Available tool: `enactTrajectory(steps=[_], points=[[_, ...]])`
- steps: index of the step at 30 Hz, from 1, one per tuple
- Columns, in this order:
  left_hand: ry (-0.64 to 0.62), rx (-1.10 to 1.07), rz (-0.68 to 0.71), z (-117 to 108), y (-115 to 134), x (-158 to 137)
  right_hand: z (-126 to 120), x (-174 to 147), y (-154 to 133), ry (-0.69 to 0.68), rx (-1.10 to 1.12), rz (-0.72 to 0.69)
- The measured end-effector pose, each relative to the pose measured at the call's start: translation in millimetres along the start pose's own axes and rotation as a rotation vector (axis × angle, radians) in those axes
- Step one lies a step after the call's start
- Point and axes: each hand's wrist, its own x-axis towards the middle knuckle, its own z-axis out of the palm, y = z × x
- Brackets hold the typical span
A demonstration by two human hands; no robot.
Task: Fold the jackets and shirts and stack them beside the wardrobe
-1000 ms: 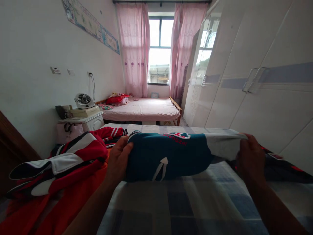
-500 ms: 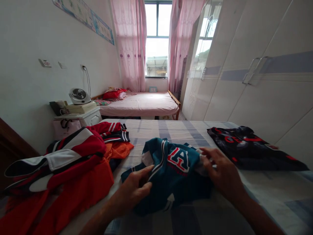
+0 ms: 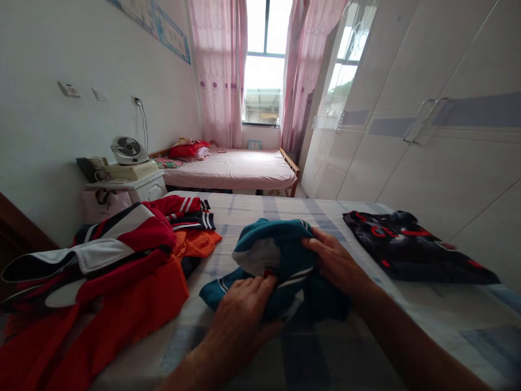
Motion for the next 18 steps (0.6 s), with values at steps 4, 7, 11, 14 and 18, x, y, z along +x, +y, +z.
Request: enactTrajectory(steps=[4, 7, 11, 14, 18], points=[[0.078, -0.039, -0.196, -22.5, -41.7, 8.1, 23.7, 53.1, -22.4, 0.087, 0.210, -0.159], [0.276, -0.032, -0.161, -40.1, -52.0, 13.6, 36.0, 81.3, -48.0, 0.180, 0.251, -0.367], [0.464, 0.168, -0.030, -48.1, -40.9, 14.0, 17.6, 86.5, -64.8, 0.339, 0.231, -0.541], [0.253, 0.149, -0.009, -34.2, -29.9, 10.7, -17.0, 75.6, -42.5, 0.442, 0.221, -0.439], [-0.131, -0.135, -0.053, -9.6, -17.5, 9.1, -56.2, 48.1, 6.6, 0.542, 0.098, -0.087]])
